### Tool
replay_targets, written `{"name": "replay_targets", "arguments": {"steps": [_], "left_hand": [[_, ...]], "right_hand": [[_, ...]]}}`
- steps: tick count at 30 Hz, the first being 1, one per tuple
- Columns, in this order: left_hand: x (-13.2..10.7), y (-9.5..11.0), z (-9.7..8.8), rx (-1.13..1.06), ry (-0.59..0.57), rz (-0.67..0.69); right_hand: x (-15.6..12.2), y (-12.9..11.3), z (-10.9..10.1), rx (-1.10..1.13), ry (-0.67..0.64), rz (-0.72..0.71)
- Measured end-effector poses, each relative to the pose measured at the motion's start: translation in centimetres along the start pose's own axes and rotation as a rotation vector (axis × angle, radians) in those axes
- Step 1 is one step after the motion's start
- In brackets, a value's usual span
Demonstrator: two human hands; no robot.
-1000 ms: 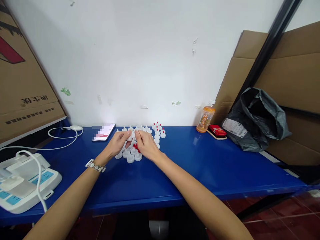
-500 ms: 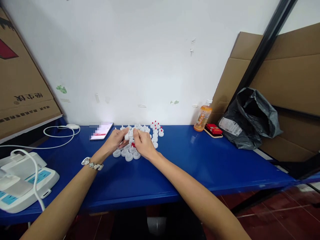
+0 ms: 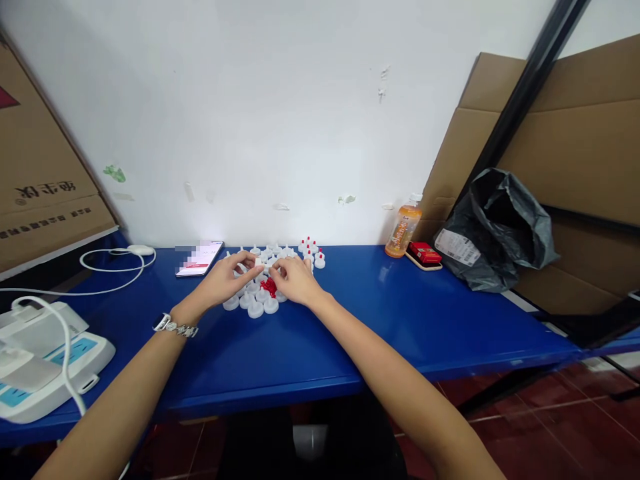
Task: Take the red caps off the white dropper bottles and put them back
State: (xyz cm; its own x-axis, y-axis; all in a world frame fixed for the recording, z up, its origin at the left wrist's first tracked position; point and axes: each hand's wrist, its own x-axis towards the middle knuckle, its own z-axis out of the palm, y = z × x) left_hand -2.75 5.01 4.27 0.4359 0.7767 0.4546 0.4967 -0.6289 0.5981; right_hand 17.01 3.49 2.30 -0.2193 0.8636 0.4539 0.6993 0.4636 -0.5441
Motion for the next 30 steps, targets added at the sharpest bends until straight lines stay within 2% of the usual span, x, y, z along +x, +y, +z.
{"name": "replay_targets", "arguments": {"steps": [5,8,12,15,18,21,25,30], "left_hand": [[0.1,0.1,0.6,0.020,-0.007,0.017],[0.2,0.8,1.0,0.016,0.042,0.037],[0.2,1.7,1.5,-0.003,0.132,0.038],[0.2,1.7,1.8,-0.007,0.138,0.022],[0.2,1.2,2.1,0.021,0.138,0.000],[0.2,0.9,2.1,0.064,0.130,0.015],[0.1,1.0,2.0,0.096,0.081,0.059],[0.1,1.0,2.1,0.105,0.035,0.085]], "right_hand": [[0.0,0.6,-0.9,0.484,0.032,0.080],[0.3,0.5,-1.0,0.707,0.025,0.126],[0.6,-0.1,-1.1,0.860,0.055,0.209],[0.9,0.0,-1.8,0.879,0.048,0.229],[1.9,1.4,-3.3,0.752,0.154,0.215],[3.7,3.5,-5.0,0.390,0.222,0.208],[6.0,5.5,-6.0,-0.057,0.050,0.210],[7.7,5.3,-4.9,-0.390,-0.173,0.134]]}}
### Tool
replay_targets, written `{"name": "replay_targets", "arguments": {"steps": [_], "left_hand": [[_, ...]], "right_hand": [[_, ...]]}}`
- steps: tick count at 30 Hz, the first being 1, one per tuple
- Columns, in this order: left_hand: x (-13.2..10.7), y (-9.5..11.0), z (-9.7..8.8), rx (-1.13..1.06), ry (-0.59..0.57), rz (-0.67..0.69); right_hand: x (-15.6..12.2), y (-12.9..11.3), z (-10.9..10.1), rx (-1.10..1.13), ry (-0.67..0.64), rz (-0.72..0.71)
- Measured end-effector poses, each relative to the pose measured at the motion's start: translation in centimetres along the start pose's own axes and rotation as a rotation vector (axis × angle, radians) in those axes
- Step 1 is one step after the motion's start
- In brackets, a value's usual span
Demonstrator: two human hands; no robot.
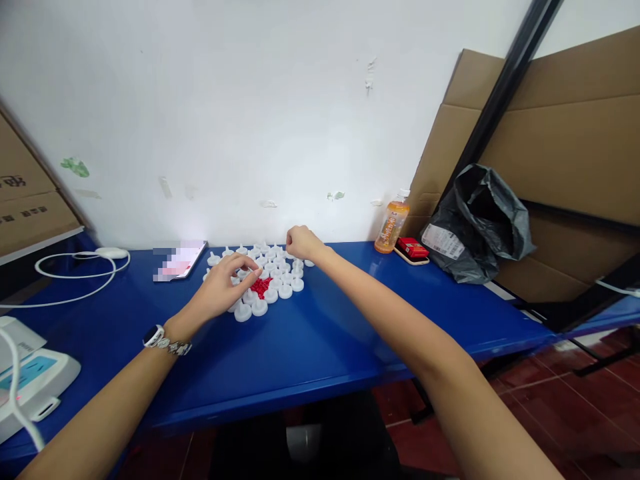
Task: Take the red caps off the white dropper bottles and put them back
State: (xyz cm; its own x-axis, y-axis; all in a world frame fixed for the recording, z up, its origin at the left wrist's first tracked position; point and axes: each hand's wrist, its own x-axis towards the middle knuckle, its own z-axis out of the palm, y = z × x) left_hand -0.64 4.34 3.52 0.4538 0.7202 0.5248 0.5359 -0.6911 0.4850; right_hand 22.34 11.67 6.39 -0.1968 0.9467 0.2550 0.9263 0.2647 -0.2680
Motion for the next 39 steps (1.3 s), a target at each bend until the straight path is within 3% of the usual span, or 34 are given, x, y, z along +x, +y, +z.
{"name": "replay_targets", "arguments": {"steps": [6,14,21,26,30,33,36,39], "left_hand": [[0.0,-0.4,-0.1,0.030,0.010,0.009],[0.0,-0.3,-0.4,0.033,-0.001,0.006],[0.0,-0.2,-0.5,0.024,0.006,-0.001],[0.1,0.0,-0.3,0.012,0.002,0.008],[0.1,-0.1,-0.2,0.016,-0.004,0.018],[0.0,0.0,-0.1,0.023,0.006,0.006],[-0.1,0.2,0.3,0.002,0.061,-0.013],[-0.2,0.5,0.7,-0.032,0.085,-0.022]], "right_hand": [[1.1,-1.5,0.9,-0.071,-0.079,0.053],[1.8,-1.3,2.6,0.032,-0.090,0.127],[1.2,0.3,0.9,0.018,0.049,0.191],[-0.6,1.7,0.7,-0.101,0.015,0.187],[-1.3,1.4,0.7,-0.075,0.027,0.180],[-2.1,0.2,0.0,0.069,0.163,0.136],[-3.8,-2.0,-0.3,0.438,0.290,0.056],[-5.8,-4.4,0.5,0.839,0.231,-0.028]]}}
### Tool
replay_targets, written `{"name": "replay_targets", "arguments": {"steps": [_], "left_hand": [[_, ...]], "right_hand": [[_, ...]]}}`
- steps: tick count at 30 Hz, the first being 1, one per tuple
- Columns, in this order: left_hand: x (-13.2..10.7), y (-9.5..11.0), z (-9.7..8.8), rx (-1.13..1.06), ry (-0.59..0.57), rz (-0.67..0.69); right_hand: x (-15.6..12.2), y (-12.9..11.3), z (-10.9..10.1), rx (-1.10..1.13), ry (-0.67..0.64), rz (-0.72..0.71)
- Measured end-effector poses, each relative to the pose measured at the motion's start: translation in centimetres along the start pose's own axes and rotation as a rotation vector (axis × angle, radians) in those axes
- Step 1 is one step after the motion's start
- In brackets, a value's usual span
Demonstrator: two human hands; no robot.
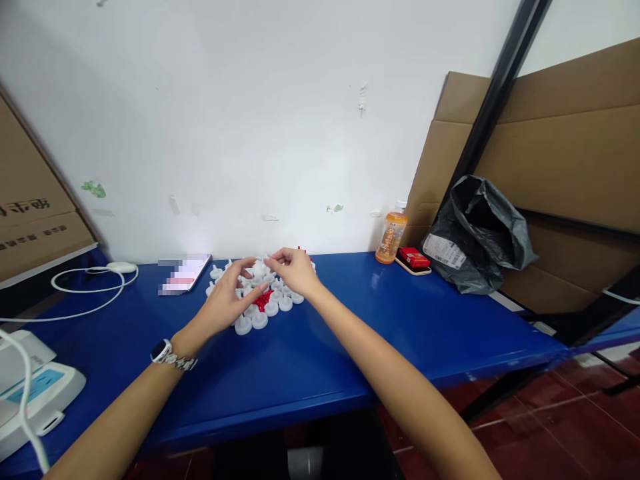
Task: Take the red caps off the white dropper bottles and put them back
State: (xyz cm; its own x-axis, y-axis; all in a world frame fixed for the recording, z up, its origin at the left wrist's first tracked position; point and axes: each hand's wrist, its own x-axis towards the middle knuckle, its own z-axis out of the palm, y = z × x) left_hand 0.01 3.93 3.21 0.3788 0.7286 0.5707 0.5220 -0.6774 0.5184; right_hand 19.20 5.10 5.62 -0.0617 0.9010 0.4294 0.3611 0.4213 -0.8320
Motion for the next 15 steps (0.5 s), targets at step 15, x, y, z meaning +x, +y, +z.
{"name": "replay_targets", "arguments": {"steps": [15], "left_hand": [[-0.1,-0.1,-2.9,-0.056,-0.002,0.143]], "right_hand": [[-2.5,0.8,3.6,0.167,0.040,0.036]]}}
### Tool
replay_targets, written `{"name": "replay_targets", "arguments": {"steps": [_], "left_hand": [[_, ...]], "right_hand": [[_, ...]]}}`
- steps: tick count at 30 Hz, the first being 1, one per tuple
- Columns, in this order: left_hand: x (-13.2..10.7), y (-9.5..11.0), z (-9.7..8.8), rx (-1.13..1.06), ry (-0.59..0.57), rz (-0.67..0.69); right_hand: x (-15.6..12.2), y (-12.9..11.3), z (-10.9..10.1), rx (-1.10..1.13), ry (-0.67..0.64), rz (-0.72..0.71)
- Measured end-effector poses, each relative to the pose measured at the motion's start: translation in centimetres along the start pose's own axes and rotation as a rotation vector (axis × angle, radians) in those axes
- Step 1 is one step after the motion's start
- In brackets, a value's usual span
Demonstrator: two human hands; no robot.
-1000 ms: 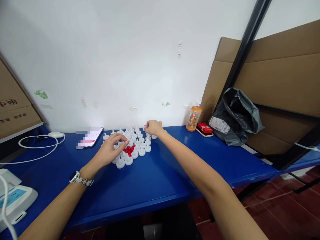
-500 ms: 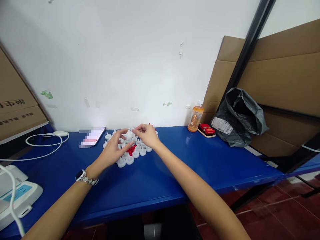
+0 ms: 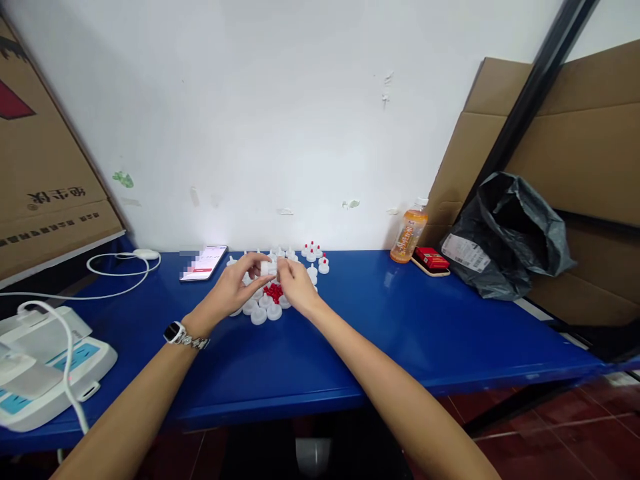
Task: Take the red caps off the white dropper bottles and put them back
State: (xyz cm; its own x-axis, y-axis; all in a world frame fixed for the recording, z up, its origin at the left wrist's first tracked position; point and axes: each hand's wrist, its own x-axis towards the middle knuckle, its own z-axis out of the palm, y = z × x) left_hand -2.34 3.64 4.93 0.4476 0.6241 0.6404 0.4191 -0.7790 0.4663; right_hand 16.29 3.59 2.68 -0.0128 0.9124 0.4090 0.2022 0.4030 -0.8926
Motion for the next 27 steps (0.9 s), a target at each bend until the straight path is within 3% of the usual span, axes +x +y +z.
{"name": "replay_targets", "arguments": {"steps": [2,4,8,11,20,24,27], "left_hand": [[0.0,-0.4,-1.2,0.016,0.147,-0.062],[0.0,-0.9,-2.0,0.036,0.237,-0.111],[0.0,-1.6,-1.7,0.014,0.057,-0.092],[0.0,-1.9,-0.7,0.011,-0.009,-0.109],[0.2,-0.5,1.9,0.009,-0.006,-0.158],[0.4,0.3,2.8,-0.040,0.013,-0.172],[0.5,0.4,2.8,-0.022,-0.004,-0.179]], "right_hand": [[0.5,0.3,-0.8,0.040,0.101,0.111],[0.7,0.3,-1.5,-0.034,0.128,0.110],[0.1,0.0,-1.4,-0.424,-0.094,-0.075],[-0.3,0.0,-0.8,-0.574,-0.183,-0.103],[-0.6,-0.2,-2.0,-0.059,-0.175,-0.061],[-0.3,-0.4,-3.4,-0.090,-0.076,-0.097],[1.3,0.2,-5.3,-0.298,0.018,-0.112]]}}
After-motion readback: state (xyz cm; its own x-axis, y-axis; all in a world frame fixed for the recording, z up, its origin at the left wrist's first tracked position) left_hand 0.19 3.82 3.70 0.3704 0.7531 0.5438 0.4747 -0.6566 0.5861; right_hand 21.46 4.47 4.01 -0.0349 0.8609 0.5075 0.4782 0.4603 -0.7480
